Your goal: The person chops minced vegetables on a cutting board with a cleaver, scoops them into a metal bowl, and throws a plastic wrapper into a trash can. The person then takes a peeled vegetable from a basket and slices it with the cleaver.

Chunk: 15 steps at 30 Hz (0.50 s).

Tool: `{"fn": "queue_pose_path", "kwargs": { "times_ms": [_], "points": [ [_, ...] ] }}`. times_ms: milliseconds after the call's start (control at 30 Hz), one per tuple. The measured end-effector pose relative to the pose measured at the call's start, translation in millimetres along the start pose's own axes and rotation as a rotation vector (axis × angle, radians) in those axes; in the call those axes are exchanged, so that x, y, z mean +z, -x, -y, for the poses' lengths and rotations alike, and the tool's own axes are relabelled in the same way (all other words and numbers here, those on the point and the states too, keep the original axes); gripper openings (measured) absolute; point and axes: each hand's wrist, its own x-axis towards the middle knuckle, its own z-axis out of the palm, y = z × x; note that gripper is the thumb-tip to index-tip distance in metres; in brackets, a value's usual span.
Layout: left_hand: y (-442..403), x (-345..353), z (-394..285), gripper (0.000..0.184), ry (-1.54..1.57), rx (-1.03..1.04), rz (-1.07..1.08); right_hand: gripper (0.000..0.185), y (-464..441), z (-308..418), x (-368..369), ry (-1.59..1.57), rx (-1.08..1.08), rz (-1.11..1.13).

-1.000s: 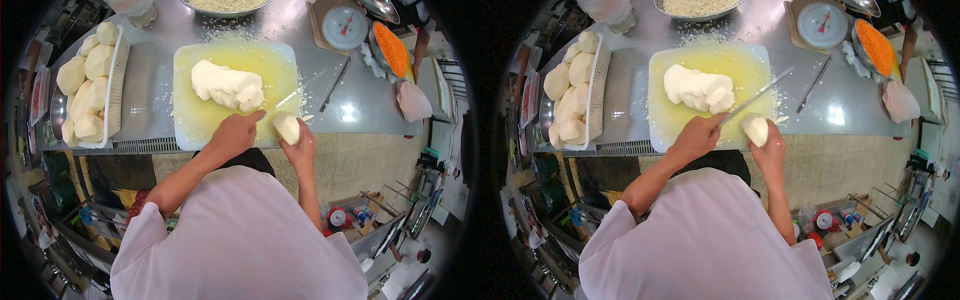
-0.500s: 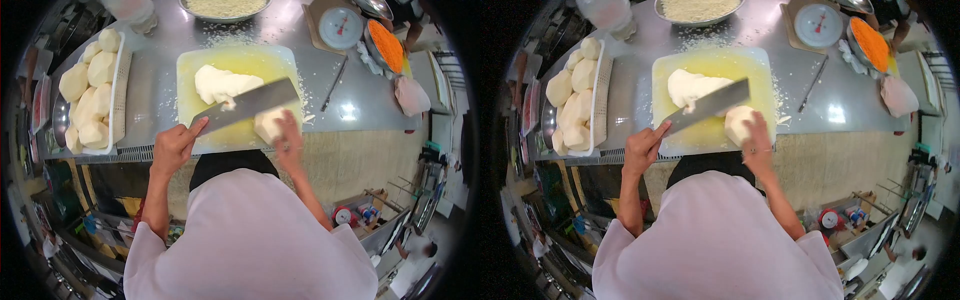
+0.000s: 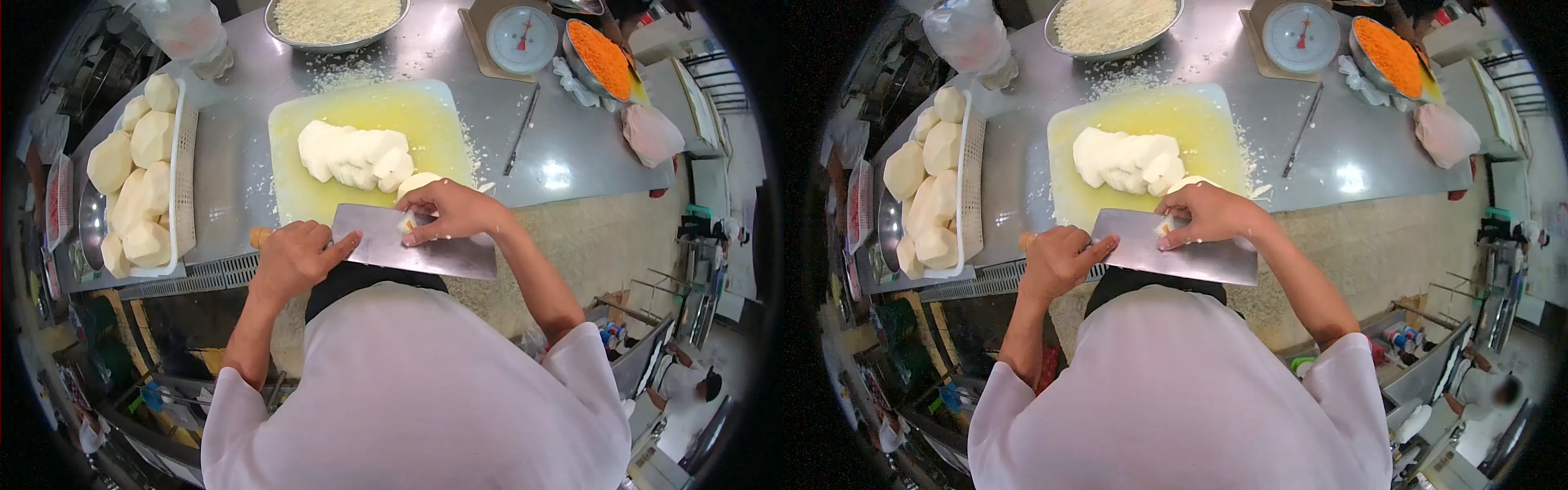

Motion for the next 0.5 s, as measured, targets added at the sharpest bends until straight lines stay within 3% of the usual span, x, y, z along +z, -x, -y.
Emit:
{"fn": "queue_pose_path", "kwargs": {
  "times_ms": [33, 100, 133, 233, 267, 300, 367, 400, 500],
  "points": [
    [0, 1, -3, 0.035, 0.002, 0.001, -0.004, 0.045, -4, -12, -2, 0.002, 0.003, -0.002],
    [2, 1, -8, 0.034, 0.001, -0.011, 0.061, 0.036, -12, -56, 1, -0.291, -0.083, -0.040],
    [4, 1, -9, 0.034, 0.002, -0.014, 0.060, 0.025, -9, -67, 0, -0.392, -0.003, -0.143],
    [10, 4, -9, 0.035, 0.039, -0.048, 0.083, 0.024, 5, -92, -6, -0.629, 0.051, -0.196],
    [12, 5, -9, 0.034, 0.042, -0.053, 0.061, 0.042, 3, -98, -1, -0.573, -0.010, -0.203],
    [14, 5, -9, 0.034, 0.047, -0.056, 0.042, 0.042, 3, -92, 3, -0.578, -0.009, -0.193],
    [9, 7, -9, 0.033, 0.041, -0.049, 0.049, 0.065, 0, -70, 6, -0.591, -0.037, -0.094],
    [6, 8, -10, 0.031, 0.035, -0.034, 0.052, 0.084, -4, -65, 7, -0.575, -0.009, 0.014],
    [-4, 6, -12, 0.030, 0.033, -0.011, 0.064, 0.080, -6, -37, 11, -0.297, 0.046, 0.068]
  ]
}}
